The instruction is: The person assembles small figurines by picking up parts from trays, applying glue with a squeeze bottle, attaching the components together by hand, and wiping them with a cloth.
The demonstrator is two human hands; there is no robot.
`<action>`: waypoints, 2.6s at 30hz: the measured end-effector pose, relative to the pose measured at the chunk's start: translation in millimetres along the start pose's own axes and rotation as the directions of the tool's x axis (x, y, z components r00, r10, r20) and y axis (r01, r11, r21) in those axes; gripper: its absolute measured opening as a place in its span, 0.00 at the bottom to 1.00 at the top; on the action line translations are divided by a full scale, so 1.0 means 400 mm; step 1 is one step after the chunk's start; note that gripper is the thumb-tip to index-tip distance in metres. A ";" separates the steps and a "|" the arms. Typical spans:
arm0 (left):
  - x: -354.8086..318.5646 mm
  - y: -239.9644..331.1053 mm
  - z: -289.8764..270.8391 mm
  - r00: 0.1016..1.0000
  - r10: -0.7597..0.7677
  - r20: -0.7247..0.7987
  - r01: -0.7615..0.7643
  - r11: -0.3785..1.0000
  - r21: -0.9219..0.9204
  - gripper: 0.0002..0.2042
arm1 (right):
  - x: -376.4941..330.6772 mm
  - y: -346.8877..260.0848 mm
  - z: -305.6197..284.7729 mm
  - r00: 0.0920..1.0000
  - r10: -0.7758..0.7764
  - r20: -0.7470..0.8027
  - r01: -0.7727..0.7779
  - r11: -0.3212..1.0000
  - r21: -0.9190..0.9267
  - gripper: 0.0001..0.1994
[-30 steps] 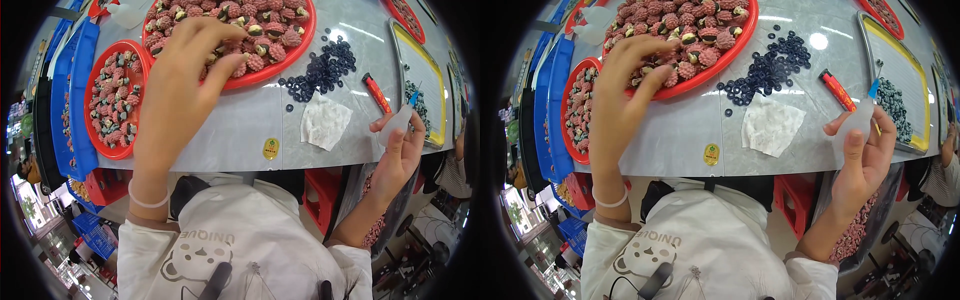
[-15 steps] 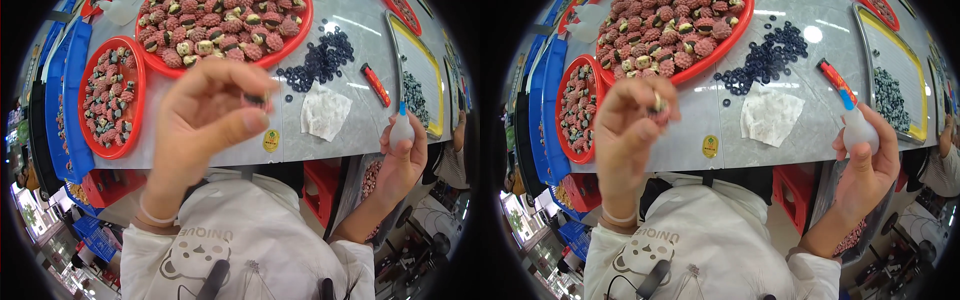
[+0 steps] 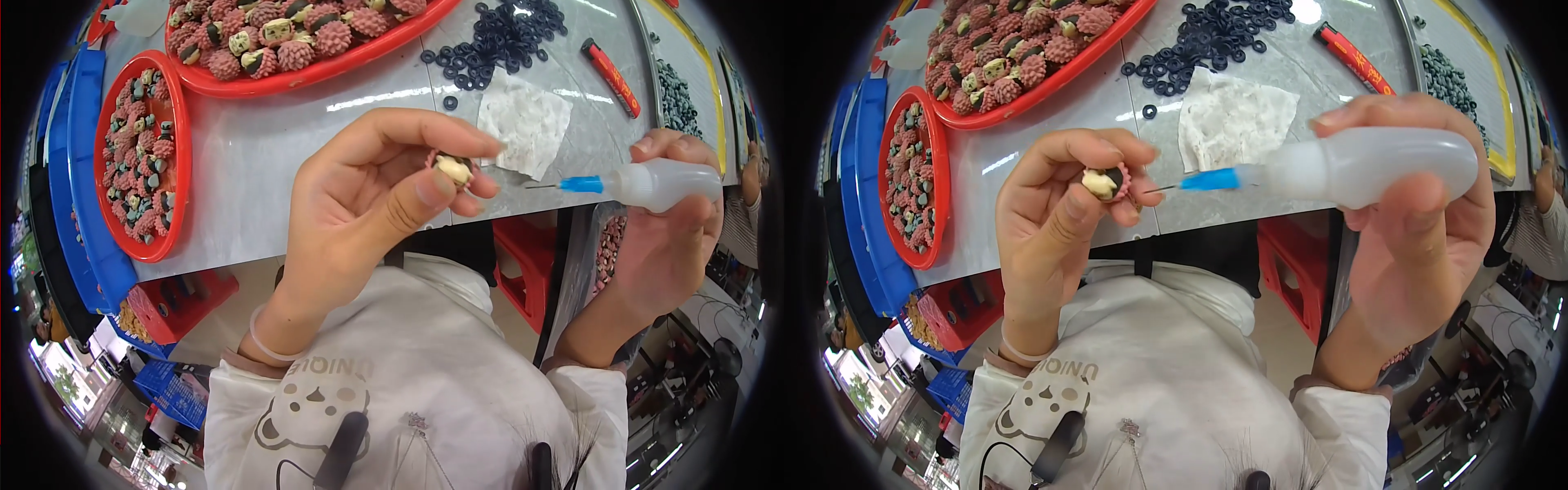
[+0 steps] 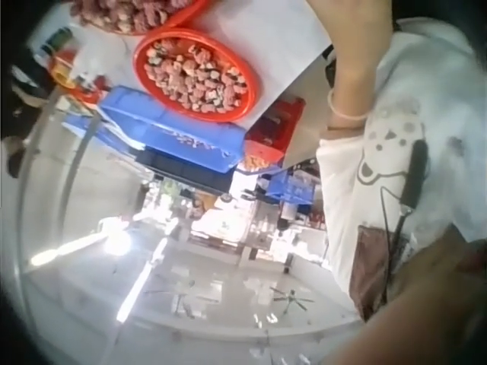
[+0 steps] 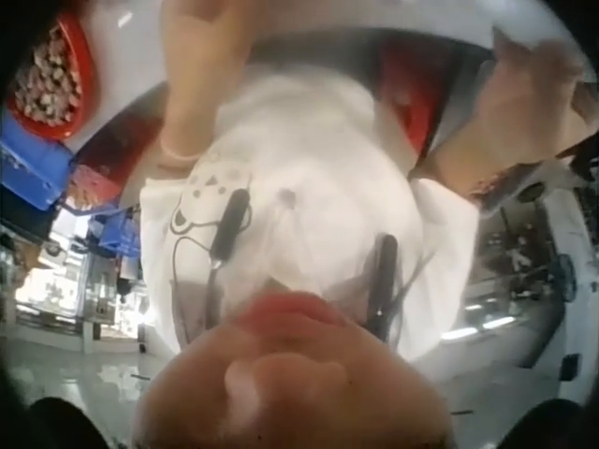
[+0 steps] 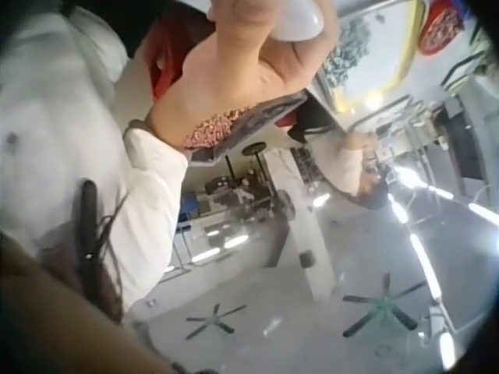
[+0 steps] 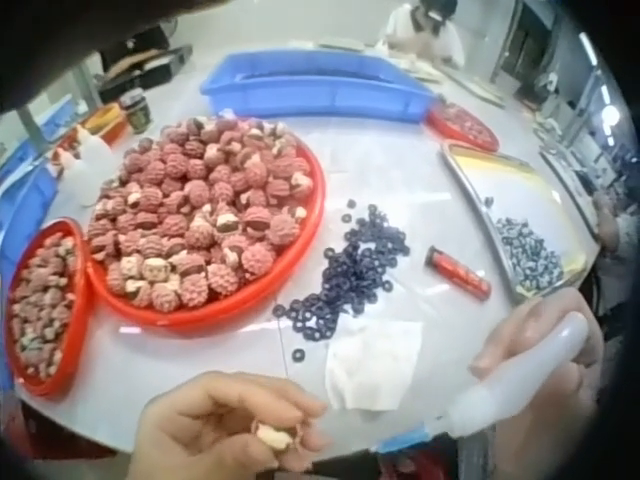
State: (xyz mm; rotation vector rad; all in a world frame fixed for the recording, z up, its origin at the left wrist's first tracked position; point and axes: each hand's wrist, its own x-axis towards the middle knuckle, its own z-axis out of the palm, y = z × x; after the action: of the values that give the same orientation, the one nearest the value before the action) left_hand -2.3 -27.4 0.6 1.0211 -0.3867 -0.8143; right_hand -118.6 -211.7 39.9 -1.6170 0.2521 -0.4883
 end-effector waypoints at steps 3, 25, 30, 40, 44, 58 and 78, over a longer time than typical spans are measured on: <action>0.001 -0.013 -0.002 0.995 0.075 0.061 -0.077 0.997 0.020 0.15 | 0.009 0.000 0.022 0.999 -0.035 0.004 0.035 0.998 -0.051 0.20; 0.006 -0.005 0.000 0.999 -0.015 -0.031 0.016 1.000 0.012 0.18 | -0.007 -0.031 0.031 0.955 -0.291 0.052 0.294 0.912 -0.286 0.22; 0.011 -0.013 0.008 1.000 -0.027 0.007 0.027 0.999 -0.023 0.17 | 0.012 0.033 -0.022 0.947 -0.157 -0.280 0.124 0.983 -0.135 0.14; 0.000 -0.019 0.005 0.999 0.023 -0.032 -0.020 0.994 0.106 0.14 | 0.050 0.094 -0.026 0.996 -0.046 -0.081 0.002 0.881 -0.473 0.18; 0.003 -0.013 0.008 1.000 0.010 -0.019 -0.008 0.995 0.101 0.14 | 0.095 0.034 -0.202 0.957 -0.199 -0.209 -0.001 0.721 -0.692 0.13; 0.008 -0.011 0.010 1.000 -0.012 0.025 0.010 0.996 0.089 0.13 | 0.119 0.074 -0.329 0.922 -0.283 -0.263 -0.080 0.525 -0.847 0.07; -0.002 0.005 0.073 0.998 -0.067 0.016 0.068 0.996 -0.054 0.19 | -0.020 0.010 0.032 0.937 0.271 0.221 -0.348 0.649 0.677 0.11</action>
State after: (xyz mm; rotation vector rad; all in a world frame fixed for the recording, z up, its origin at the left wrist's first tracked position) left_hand -20.4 -43.7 16.6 0.9817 -0.3419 -0.8888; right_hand -119.4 -197.1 34.2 -0.7985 0.2215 -0.1860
